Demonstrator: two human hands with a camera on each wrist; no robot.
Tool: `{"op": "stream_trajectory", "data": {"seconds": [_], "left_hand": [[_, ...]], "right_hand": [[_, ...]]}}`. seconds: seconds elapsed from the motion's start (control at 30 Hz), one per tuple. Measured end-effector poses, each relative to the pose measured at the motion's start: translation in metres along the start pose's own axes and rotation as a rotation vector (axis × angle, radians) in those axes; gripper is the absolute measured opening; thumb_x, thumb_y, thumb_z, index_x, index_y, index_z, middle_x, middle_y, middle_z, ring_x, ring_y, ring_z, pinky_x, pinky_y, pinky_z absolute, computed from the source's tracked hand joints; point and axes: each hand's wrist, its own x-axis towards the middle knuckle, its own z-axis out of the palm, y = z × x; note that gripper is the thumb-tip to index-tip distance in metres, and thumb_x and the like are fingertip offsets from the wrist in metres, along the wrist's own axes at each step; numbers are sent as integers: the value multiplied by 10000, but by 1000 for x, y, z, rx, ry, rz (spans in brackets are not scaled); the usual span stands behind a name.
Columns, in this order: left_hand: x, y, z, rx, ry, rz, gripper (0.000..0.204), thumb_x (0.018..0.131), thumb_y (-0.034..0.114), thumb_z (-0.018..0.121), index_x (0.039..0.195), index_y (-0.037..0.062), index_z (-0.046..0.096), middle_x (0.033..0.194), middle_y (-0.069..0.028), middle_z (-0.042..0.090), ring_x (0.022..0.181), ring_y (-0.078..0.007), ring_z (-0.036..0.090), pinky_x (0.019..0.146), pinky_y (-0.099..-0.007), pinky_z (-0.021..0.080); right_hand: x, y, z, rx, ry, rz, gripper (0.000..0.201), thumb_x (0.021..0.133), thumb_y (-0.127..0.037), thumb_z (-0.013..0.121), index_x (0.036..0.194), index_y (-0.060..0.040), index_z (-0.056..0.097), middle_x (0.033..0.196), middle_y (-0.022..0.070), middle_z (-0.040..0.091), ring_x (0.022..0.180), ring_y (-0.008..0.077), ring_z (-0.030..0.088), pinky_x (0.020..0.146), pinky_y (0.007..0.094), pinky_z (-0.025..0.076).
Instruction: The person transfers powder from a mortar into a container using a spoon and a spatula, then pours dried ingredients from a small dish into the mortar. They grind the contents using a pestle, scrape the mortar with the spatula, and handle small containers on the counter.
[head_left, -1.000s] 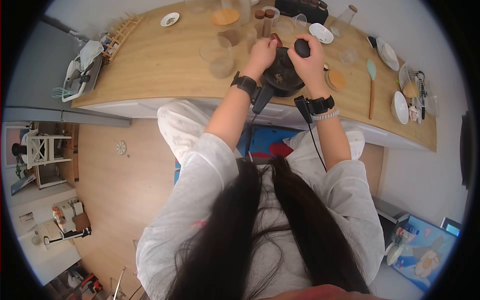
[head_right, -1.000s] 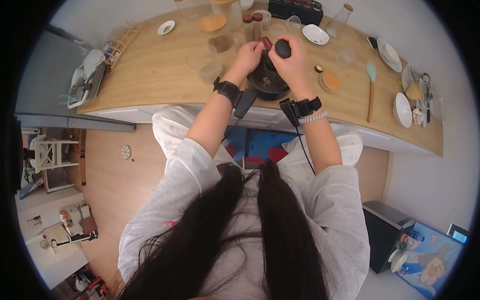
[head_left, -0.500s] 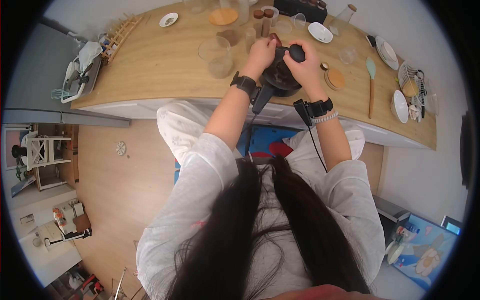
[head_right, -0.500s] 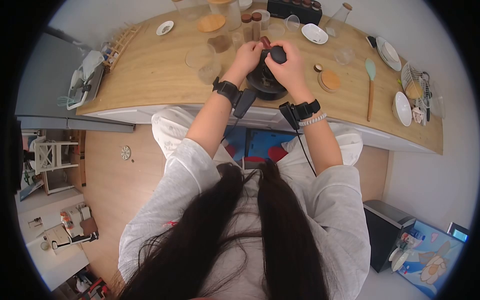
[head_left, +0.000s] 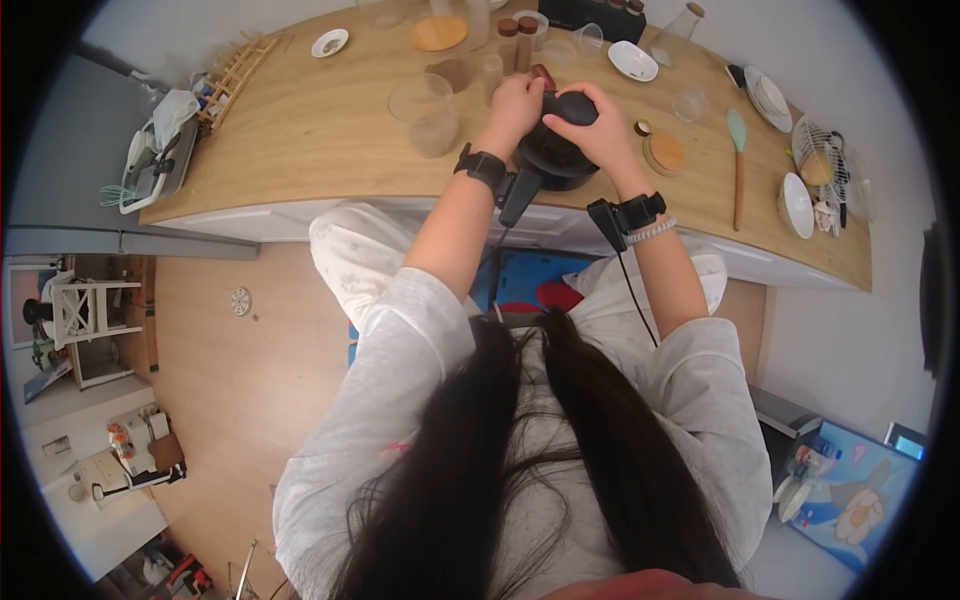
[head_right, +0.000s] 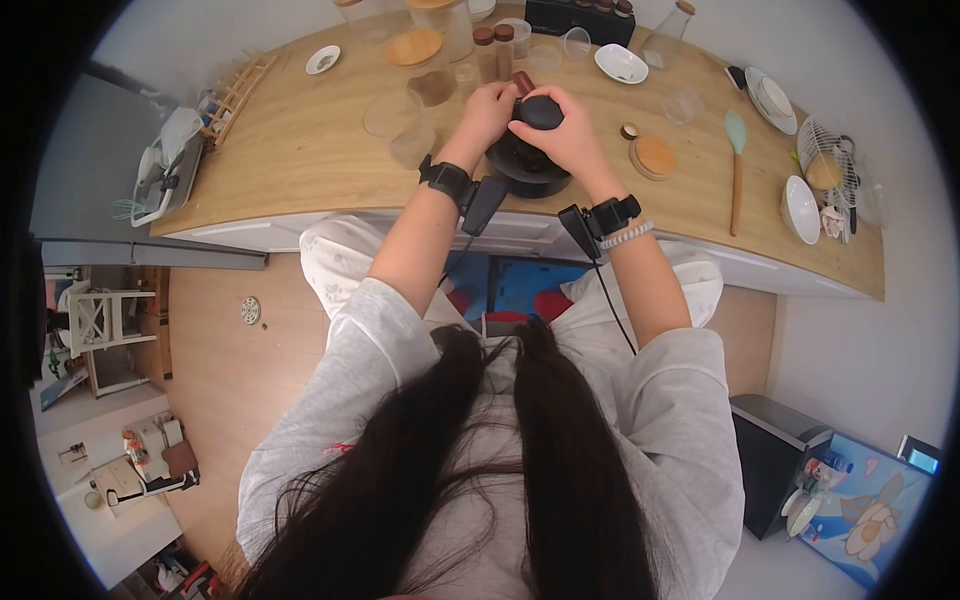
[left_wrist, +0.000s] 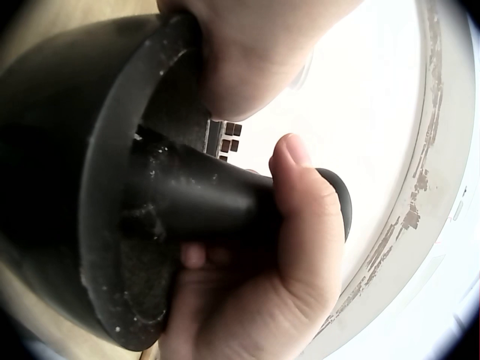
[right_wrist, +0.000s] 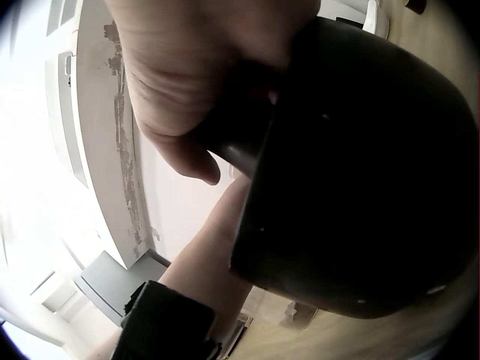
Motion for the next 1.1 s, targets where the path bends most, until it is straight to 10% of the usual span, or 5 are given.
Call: {"op": "stream_trajectory", "data": {"seconds": [0.2,0.47,0.63,0.87,1.1], "left_hand": [[3,-7,2,-46,-11,-44,307,879,268,470,881,17,648,903,-225,621,874,-391,588,784,-436,459],[2,-6,2,28,13,-43,351,890,289,502,917,-37,629,837,-221,638,801,-341,626,713,-390,467],[5,-11,5,-30,-14,-39,354,890,294,505,924,-34,634,841,-214,642,792,-320,630,712,-376,470],[4,-11,4,8,5,-40,364,893,300,505,940,-38,630,833,-204,647,781,-289,634,707,-362,472],[6,-15,8,-54,6,-97,357,880,309,491,873,-16,638,847,-235,627,844,-390,599,757,-427,462]], "right_hand": [[6,9,1,156,-141,237,369,678,-144,779,961,-30,574,885,40,602,815,125,557,731,279,468],[2,18,-7,554,216,297,353,696,-164,792,924,-10,572,827,5,590,732,98,567,674,251,476],[0,2,3,-55,-99,18,370,695,-187,786,955,-36,571,811,36,590,803,123,557,731,291,475],[2,21,-9,505,216,293,380,692,-188,794,953,-24,572,832,8,601,771,119,571,712,277,479],[-1,9,2,-15,-136,-10,347,692,-179,781,924,-55,556,850,18,577,804,128,540,724,284,450]]}}
